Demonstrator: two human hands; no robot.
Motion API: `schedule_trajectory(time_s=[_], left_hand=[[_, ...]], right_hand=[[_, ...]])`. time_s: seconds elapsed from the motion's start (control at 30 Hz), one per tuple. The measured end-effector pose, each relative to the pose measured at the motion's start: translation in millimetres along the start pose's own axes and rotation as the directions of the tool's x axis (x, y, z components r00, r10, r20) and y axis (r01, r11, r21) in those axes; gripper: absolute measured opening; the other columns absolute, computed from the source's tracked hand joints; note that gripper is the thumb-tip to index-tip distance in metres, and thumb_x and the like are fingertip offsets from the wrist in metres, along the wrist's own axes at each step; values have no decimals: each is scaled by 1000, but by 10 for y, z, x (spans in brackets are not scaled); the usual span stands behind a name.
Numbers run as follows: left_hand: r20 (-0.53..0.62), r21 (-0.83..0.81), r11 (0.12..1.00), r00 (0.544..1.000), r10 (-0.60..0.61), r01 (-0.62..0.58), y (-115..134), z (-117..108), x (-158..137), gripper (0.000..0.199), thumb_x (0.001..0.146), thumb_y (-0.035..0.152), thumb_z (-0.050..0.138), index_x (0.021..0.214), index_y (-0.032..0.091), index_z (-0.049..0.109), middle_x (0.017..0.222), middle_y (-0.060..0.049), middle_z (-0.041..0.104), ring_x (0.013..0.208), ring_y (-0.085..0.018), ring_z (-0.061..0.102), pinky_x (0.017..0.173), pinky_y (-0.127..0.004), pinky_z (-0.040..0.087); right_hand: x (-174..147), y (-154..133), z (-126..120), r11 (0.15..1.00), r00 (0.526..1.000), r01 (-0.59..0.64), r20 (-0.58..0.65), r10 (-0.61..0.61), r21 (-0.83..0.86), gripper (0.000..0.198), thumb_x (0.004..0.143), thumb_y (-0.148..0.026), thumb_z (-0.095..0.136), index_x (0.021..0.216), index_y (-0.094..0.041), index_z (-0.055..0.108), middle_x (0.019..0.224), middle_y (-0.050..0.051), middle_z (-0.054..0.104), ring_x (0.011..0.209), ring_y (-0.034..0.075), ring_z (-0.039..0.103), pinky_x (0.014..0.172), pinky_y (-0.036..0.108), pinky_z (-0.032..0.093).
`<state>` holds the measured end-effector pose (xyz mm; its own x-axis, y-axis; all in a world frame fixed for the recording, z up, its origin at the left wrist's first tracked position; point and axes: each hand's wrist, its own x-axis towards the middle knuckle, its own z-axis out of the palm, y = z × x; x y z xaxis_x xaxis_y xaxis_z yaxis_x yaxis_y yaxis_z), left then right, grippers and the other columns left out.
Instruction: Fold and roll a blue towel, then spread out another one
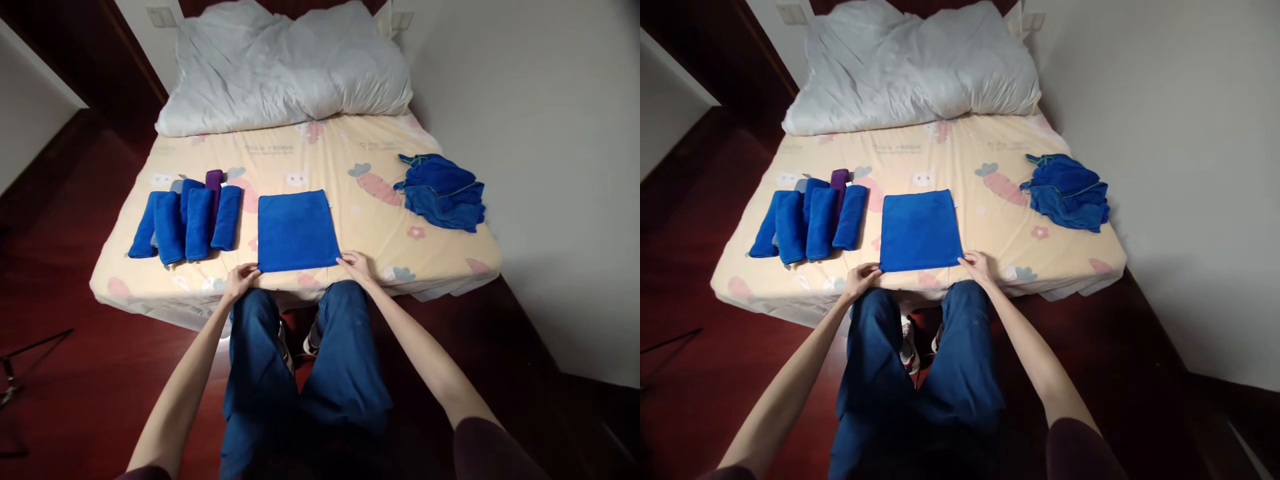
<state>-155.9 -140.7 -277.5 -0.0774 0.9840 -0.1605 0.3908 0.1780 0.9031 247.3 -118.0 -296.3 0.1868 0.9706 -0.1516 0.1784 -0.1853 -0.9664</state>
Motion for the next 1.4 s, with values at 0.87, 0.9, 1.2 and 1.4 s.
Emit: schedule_trajectory(time_s=[0.87,0.9,1.2,1.4], left_hand=[[249,35,988,956,-155,151,77,-286,-251,74,54,59,90,114,20,74,91,-9,80,101,-34,75,97,-44,57],[270,29,985,947,-173,171,100,-291,-178,80,51,60,92,117,20,72,92,-10,80,100,-34,75,94,-43,57],[105,-95,968,969,-224,234,364,-38,1147,62,52,49,95,99,15,72,82,-9,75,74,-20,69,73,-32,56],[-117,-34,990,983,-141,138,350,197,2194,37,73,34,80,101,11,71,84,-9,72,73,-17,66,75,-31,56]], right_hand=[[-344,-199,-492,930,907,-362,207,367,-64,55,53,-39,96,95,-22,66,86,4,76,67,14,59,50,20,34],[-281,-226,-478,930,905,-361,214,369,-76,55,53,-39,97,97,-22,67,87,5,76,65,13,58,50,20,33],[903,-520,-119,931,947,-294,67,314,-216,58,54,-43,98,99,-16,72,72,1,70,57,8,48,49,20,32],[1949,-471,257,958,995,-74,46,91,-278,43,68,-45,92,91,-16,69,74,3,69,66,14,60,63,28,54]])
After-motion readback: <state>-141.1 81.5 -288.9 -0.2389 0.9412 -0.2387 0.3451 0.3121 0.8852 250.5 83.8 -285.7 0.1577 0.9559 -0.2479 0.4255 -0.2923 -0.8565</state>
